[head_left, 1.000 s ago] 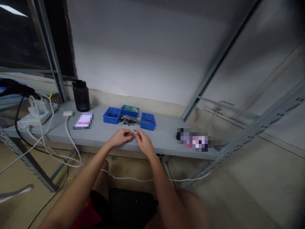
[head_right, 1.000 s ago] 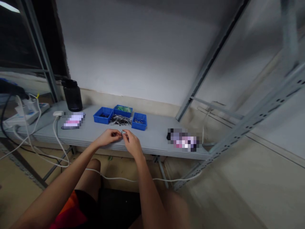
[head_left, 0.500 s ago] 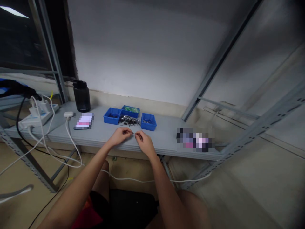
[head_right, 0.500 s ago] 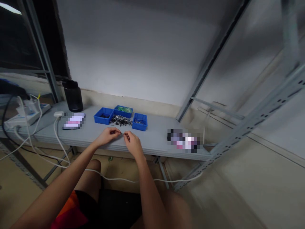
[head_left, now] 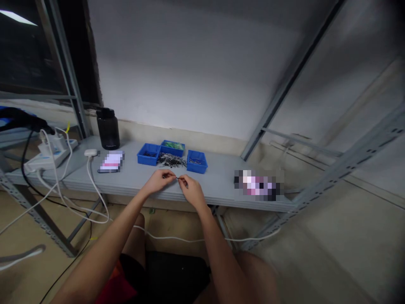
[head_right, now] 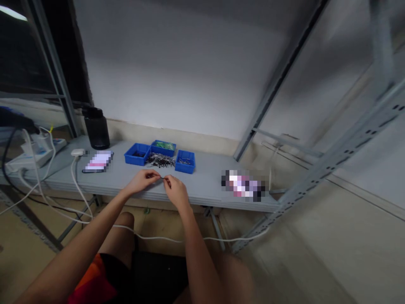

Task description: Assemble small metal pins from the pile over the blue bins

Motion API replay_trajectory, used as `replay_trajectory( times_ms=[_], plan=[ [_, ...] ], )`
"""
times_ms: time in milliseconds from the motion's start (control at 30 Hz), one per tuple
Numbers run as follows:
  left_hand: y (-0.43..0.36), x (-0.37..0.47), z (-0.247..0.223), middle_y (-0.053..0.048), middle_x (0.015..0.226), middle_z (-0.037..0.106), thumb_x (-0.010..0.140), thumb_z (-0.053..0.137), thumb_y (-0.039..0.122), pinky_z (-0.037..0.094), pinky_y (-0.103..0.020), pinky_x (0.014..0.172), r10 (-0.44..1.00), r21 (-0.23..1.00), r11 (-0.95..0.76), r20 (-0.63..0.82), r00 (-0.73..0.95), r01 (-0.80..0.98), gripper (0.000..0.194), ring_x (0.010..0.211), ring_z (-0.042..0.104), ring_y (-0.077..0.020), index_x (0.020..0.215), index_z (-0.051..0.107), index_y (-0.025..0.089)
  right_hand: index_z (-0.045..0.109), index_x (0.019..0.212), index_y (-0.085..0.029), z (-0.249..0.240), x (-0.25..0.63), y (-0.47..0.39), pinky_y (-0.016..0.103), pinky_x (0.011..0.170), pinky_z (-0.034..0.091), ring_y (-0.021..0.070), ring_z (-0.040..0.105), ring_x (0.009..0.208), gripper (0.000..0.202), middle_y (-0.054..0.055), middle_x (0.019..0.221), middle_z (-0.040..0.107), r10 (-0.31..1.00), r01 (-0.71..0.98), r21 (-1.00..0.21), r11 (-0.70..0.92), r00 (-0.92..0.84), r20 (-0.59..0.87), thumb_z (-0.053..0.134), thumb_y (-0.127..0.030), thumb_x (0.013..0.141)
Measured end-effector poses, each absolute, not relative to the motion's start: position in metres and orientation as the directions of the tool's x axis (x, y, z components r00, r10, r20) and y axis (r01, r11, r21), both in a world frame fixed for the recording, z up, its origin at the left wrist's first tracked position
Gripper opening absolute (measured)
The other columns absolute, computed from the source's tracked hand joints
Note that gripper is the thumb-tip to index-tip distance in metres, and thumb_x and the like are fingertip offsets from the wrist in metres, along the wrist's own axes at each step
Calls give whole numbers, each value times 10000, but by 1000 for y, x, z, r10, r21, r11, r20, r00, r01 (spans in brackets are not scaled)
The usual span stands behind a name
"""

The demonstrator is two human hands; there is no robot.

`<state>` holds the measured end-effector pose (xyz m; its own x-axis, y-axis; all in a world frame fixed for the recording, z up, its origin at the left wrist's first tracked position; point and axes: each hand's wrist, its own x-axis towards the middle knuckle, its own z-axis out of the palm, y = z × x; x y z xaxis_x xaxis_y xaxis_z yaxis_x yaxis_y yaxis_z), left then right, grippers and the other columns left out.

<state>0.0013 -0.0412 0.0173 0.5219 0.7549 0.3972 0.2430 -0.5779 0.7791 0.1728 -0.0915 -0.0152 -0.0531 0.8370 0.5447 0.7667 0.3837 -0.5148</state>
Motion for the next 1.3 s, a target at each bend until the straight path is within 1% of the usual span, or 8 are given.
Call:
replay_trajectory(
  times_ms=[200,500,833,967,1133,1300],
  plan=[
    [-43,1,19,-50,773,687,747,605,307,451,-291,714,770,810,-540,367,521,228,199,726,589,-168,810,678,133,637,959,-206,-16,174,-90,278,683,430,195,620,758,219,58,851,692,837,774,-507,380,-55,544,440,-285,902],
    [-42,2,20,-50,819,703,766,597,314,451,-310,754,762,799,-561,396,512,217,185,768,593,-179,797,680,151,648,955,-217,-15,174,-91,269,675,422,187,606,737,228,59,857,690,832,788,-478,389,-78,550,434,-281,907],
    [-34,2,10,-38,751,679,742,572,258,448,-275,702,774,798,-550,377,508,246,165,718,581,-160,791,673,137,635,962,-211,-16,175,-89,271,676,441,179,616,726,229,45,844,694,834,704,-582,406,-26,550,446,-319,890],
    [-34,3,9,-29,725,673,727,569,230,449,-264,679,784,805,-537,366,501,252,151,702,583,-155,789,674,142,633,964,-206,-15,174,-90,273,680,447,181,623,739,235,50,858,697,828,694,-587,416,-24,560,443,-322,888],
    [-35,3,9,-29,719,678,728,571,216,455,-269,685,781,804,-541,370,504,248,146,688,587,-151,793,676,136,628,966,-217,-16,175,-90,275,672,440,187,617,730,232,49,855,698,828,713,-572,404,-19,561,441,-332,889],
    [-36,3,10,-35,725,684,729,571,211,455,-271,688,791,812,-525,354,500,256,151,682,591,-152,800,678,132,618,967,-215,-17,175,-89,278,686,442,188,622,733,243,44,834,693,833,698,-589,407,-20,552,430,-352,897]
  ],
)
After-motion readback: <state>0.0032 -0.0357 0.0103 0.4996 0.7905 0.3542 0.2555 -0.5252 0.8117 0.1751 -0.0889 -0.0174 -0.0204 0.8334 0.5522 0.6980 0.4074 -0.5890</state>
